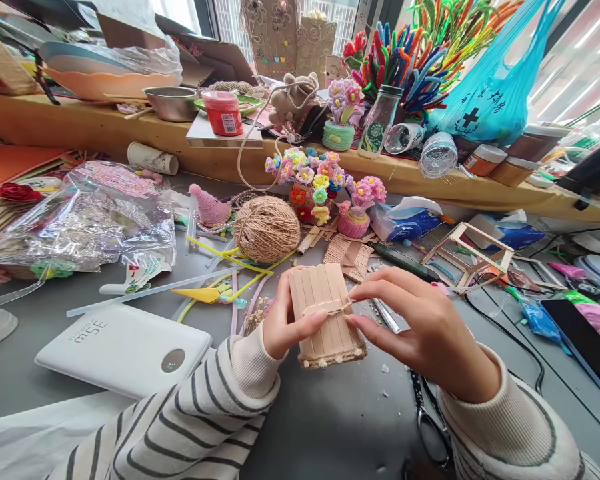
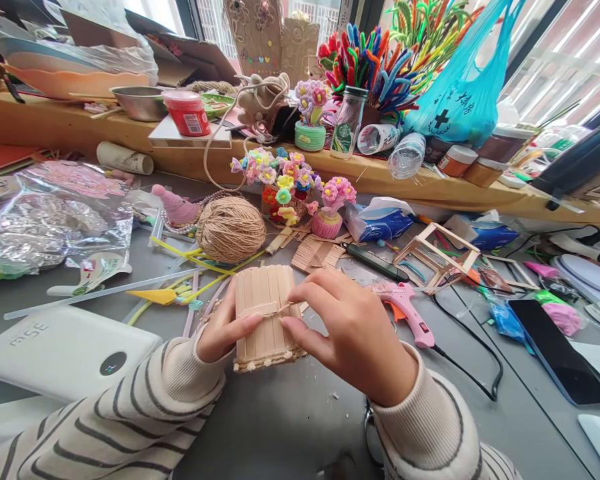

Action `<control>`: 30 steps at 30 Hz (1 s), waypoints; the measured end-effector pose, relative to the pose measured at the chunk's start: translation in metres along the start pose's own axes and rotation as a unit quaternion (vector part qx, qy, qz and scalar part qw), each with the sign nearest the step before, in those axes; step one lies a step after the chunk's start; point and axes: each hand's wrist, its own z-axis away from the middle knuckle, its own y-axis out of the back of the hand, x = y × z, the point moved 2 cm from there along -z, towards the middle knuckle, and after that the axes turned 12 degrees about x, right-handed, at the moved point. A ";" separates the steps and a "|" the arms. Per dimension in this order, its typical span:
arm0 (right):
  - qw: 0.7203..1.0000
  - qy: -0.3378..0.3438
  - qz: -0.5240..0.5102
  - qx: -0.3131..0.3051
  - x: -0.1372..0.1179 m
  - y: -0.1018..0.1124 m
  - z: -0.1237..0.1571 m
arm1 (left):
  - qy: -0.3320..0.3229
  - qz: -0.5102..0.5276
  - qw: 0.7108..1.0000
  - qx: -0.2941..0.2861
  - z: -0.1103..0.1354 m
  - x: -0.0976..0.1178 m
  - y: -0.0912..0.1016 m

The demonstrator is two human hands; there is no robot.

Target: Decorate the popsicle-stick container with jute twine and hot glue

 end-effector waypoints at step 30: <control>0.997 0.035 0.052 0.038 -0.011 -0.007 0.003 | -0.015 -0.040 0.999 -0.018 0.004 0.004 -0.003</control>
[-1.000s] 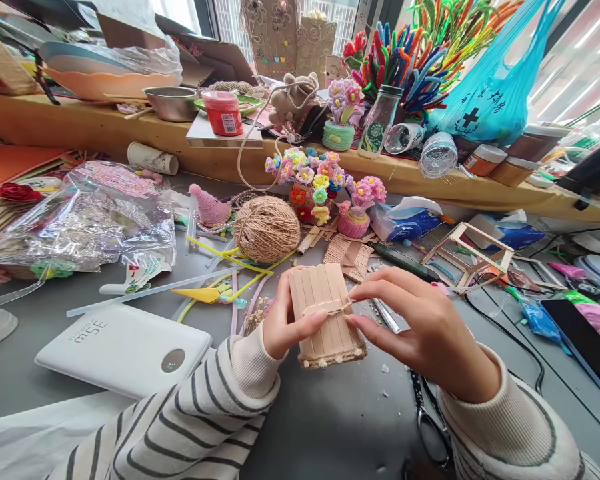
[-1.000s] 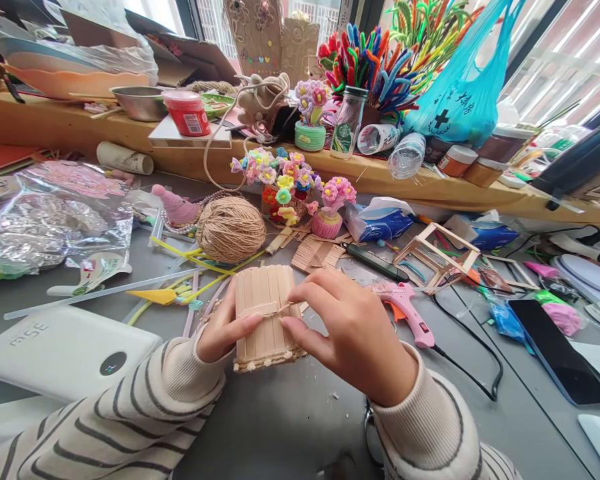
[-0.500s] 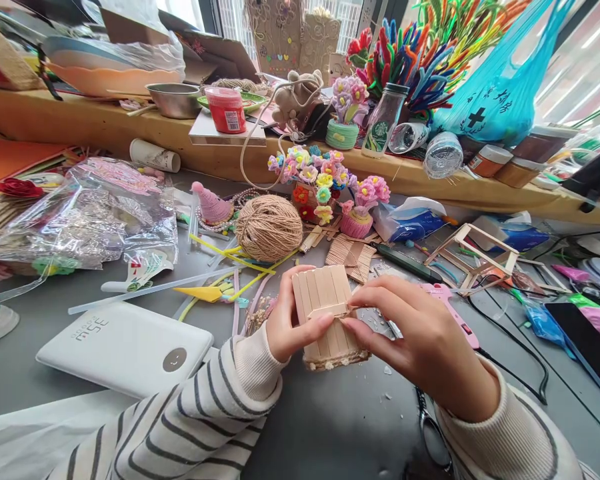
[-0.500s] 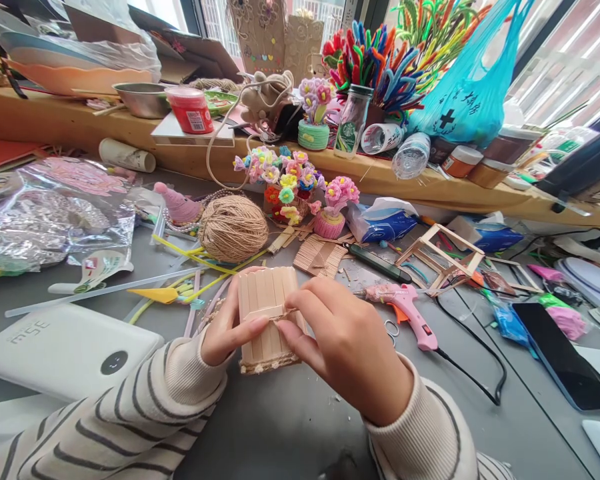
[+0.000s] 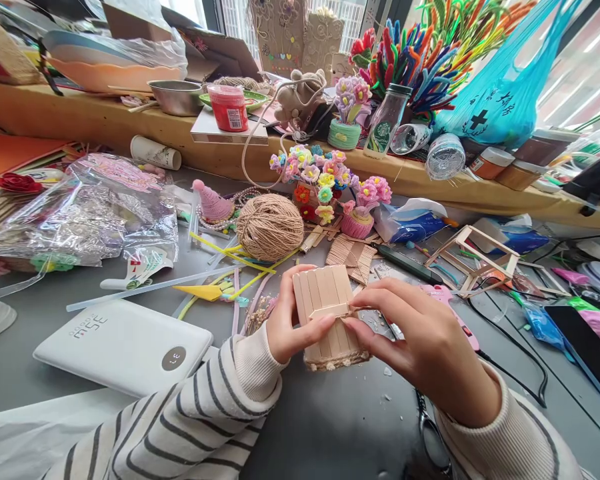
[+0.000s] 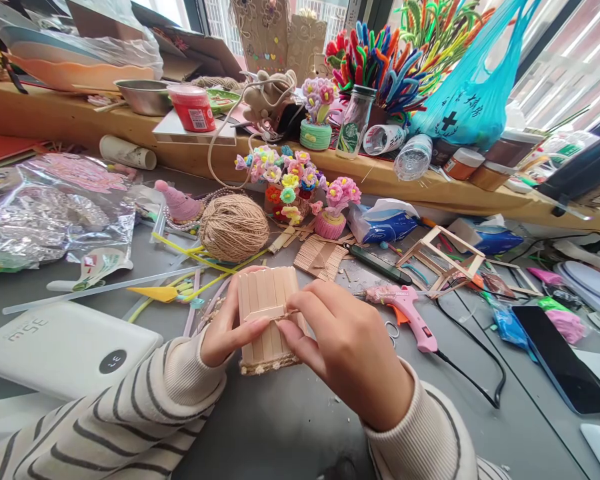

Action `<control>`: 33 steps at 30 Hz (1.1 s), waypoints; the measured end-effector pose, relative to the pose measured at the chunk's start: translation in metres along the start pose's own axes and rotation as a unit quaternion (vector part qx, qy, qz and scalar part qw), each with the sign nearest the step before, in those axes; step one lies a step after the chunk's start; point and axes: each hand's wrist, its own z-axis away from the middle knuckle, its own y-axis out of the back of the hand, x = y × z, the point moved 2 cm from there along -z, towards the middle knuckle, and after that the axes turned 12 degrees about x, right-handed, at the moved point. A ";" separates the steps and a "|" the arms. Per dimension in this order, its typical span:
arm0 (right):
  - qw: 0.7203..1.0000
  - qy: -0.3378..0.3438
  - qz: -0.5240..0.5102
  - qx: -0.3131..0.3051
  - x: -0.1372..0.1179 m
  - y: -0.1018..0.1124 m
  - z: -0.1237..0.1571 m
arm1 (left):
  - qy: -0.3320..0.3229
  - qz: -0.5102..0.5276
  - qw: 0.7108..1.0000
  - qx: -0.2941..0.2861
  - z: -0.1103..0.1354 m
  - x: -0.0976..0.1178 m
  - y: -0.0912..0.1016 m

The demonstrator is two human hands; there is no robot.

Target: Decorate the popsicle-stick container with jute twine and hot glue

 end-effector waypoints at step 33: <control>0.998 0.030 0.041 0.026 -0.006 0.001 0.000 | -0.043 -0.065 0.997 -0.010 0.000 -0.003 0.004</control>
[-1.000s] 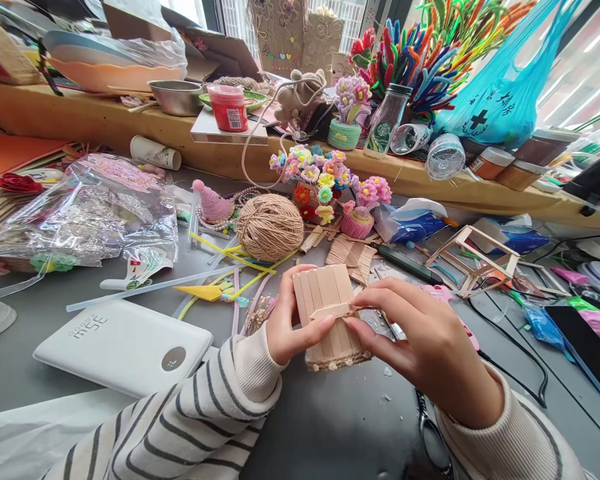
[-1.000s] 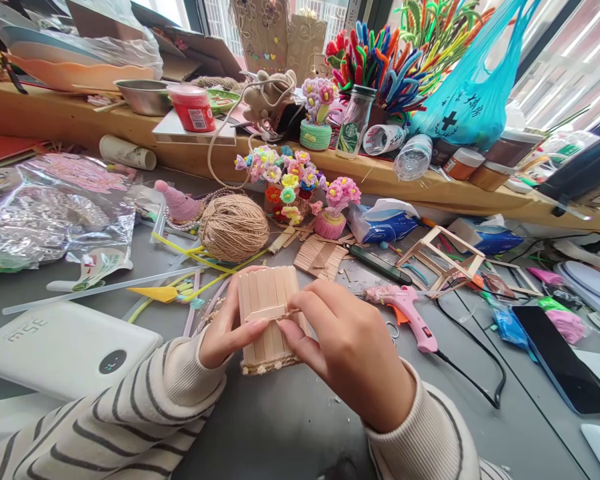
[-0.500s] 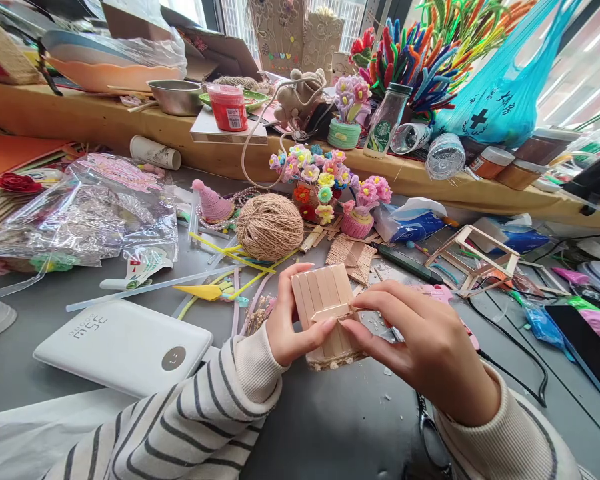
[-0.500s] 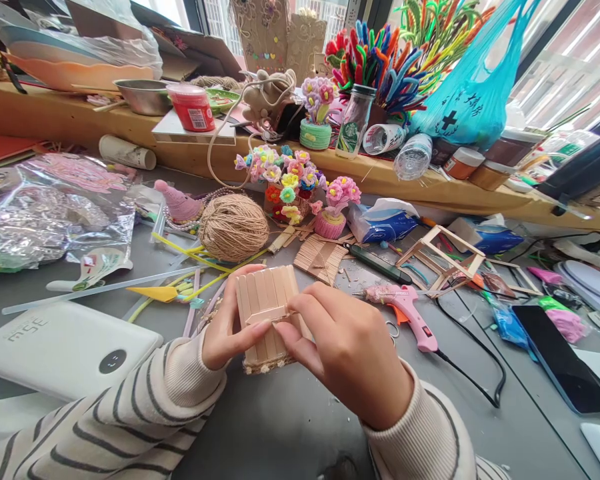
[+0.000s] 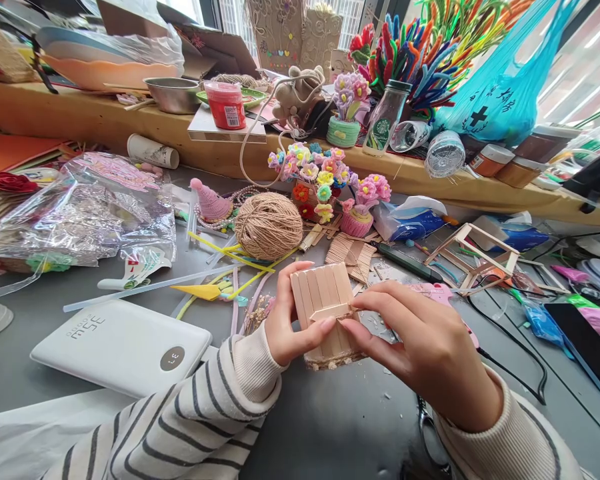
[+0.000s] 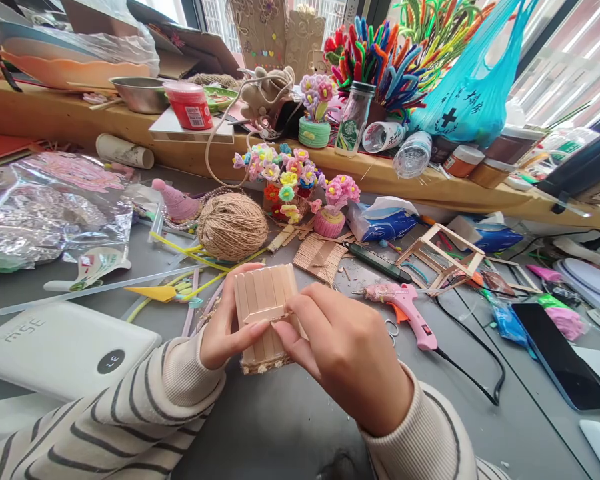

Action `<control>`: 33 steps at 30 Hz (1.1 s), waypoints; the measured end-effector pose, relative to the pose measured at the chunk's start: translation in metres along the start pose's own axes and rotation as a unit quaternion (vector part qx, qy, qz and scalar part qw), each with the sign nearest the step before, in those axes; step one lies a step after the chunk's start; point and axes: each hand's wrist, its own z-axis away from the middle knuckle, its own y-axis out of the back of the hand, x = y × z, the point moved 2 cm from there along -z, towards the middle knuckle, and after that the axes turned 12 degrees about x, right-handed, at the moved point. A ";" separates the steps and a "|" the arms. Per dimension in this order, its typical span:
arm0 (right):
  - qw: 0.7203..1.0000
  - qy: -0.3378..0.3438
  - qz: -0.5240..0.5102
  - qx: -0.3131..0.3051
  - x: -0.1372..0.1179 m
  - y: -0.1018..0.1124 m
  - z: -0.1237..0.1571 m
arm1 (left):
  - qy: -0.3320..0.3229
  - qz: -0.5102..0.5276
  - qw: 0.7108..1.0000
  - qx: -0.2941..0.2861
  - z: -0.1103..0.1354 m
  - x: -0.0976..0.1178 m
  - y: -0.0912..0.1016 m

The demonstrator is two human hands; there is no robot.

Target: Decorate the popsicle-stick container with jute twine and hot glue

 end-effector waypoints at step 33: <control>0.999 -0.004 -0.011 -0.031 -0.002 0.001 -0.002 | 0.019 0.001 1.000 0.007 0.002 0.003 -0.003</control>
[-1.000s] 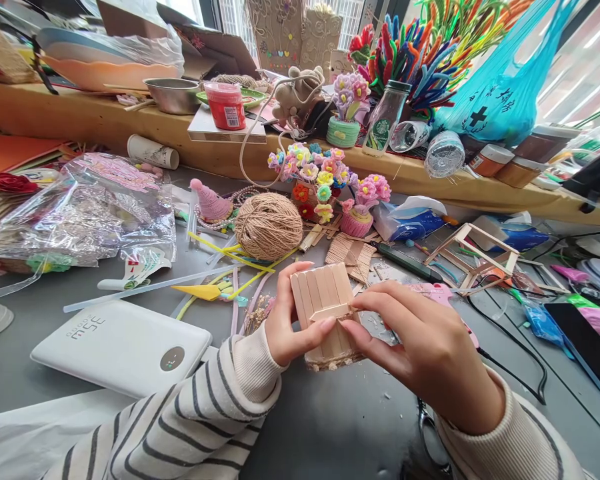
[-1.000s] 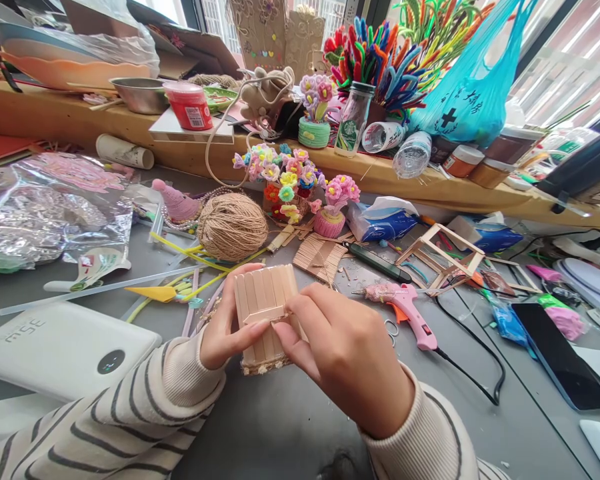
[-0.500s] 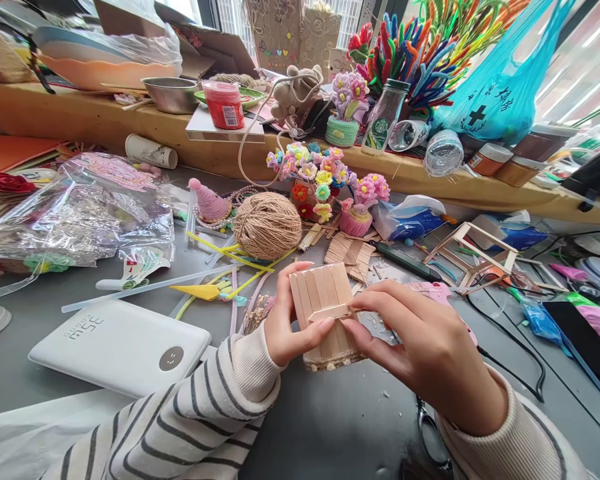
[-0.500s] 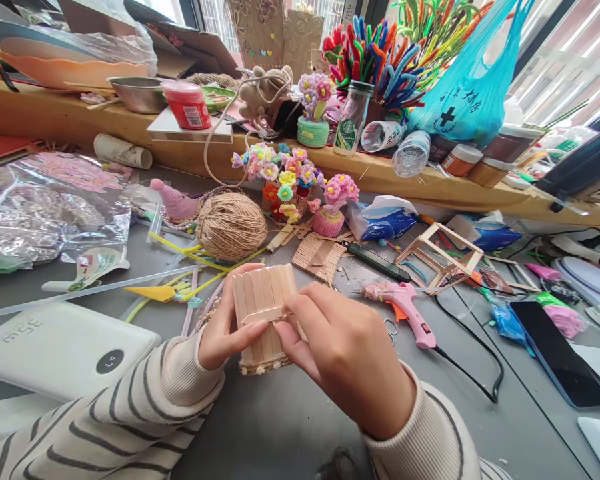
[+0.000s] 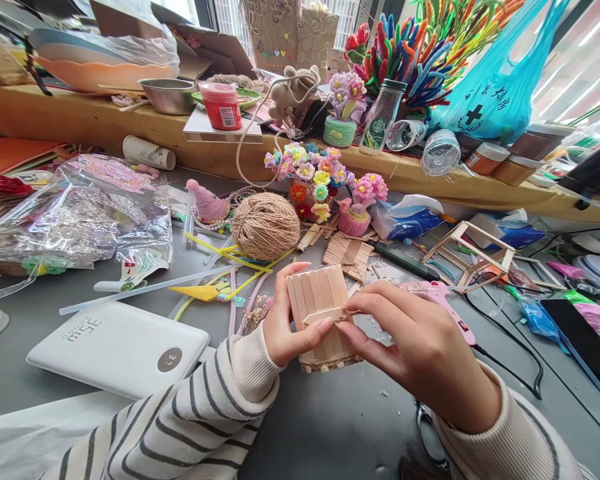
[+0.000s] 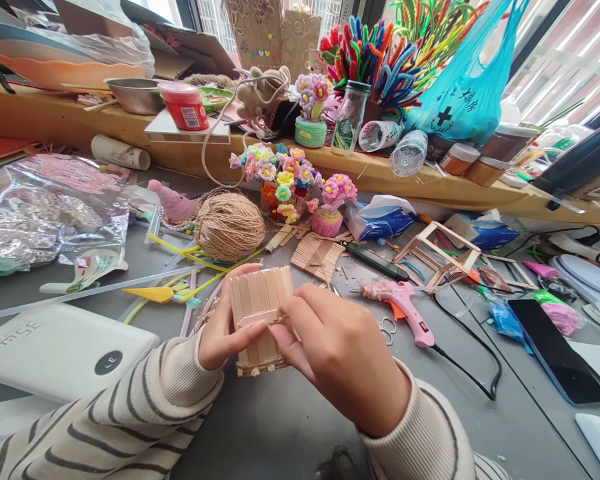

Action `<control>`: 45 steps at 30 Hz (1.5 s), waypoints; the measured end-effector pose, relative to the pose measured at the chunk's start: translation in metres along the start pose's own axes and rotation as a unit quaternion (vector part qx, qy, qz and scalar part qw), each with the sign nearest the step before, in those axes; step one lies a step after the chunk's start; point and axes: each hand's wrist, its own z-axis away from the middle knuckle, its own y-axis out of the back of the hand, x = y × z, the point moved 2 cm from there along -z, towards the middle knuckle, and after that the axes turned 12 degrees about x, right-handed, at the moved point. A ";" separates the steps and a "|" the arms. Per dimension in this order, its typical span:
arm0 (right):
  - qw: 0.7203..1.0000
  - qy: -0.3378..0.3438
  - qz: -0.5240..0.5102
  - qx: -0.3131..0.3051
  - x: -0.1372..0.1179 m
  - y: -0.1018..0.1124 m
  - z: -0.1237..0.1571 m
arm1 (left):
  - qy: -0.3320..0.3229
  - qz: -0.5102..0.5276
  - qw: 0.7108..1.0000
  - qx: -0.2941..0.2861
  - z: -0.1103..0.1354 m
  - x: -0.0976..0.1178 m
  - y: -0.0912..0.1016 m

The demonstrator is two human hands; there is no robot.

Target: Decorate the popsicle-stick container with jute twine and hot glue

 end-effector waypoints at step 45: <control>1.000 -0.005 0.000 -0.016 0.004 0.001 -0.001 | 0.001 0.003 1.000 0.023 -0.001 0.001 -0.001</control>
